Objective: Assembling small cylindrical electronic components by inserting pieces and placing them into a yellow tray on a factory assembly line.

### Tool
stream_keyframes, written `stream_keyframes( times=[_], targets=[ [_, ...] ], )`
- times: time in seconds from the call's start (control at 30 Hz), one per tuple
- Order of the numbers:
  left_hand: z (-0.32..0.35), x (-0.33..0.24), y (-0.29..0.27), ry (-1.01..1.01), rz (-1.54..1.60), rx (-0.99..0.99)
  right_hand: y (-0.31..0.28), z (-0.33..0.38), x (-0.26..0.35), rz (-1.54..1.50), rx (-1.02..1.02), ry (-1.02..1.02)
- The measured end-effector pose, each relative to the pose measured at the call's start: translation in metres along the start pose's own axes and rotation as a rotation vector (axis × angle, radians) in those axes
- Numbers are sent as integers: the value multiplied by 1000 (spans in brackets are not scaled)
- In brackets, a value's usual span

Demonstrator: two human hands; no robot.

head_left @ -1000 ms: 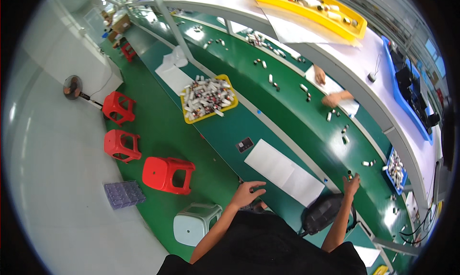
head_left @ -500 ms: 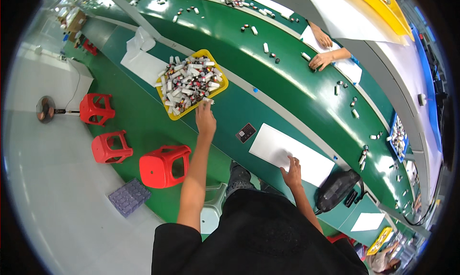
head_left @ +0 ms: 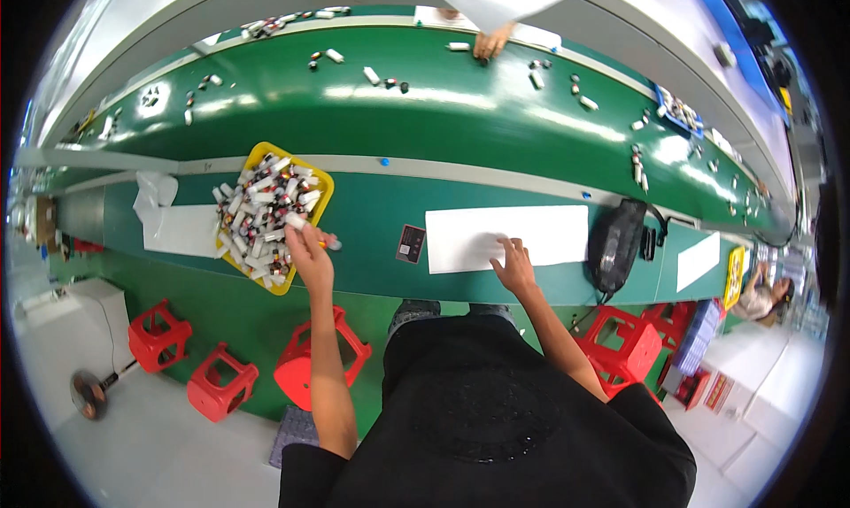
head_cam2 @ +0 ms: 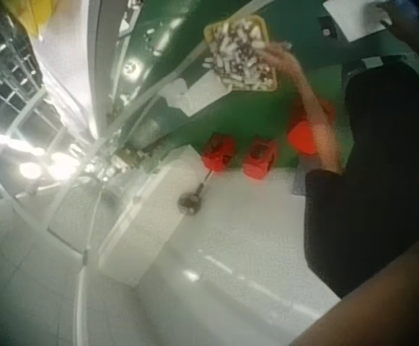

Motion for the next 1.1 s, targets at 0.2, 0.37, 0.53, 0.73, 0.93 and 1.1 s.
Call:
stream_keyframes(
  times=[0.2,0.37,0.53,0.73,0.93,1.1],
  targets=[
    [130,19,108,-764,344,588,-28,-25,-23,-59,-380,139],
    [204,31,176,-996,379,849,-27,-46,-25,-15,-320,63],
    [235,79,238,-887,265,967,-20,-51,-22,-98,-352,-15],
    [245,93,255,-824,207,868,-12,-64,-50,-117,-146,-5],
    [245,86,255,-792,153,809,-28,-63,-121,-962,-260,415],
    [231,40,244,-588,-120,931,-94,-58,-57,-856,-45,39]
  ],
)
Point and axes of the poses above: each hand's wrist, its own z-axis away from the middle knuckle, its own y-axis out of the palm, x = y × z, the point moved 8 cm from there along -z, towards the middle knuckle, and after that the axes turned 14 degrees about -x, right-handed, at the moved point
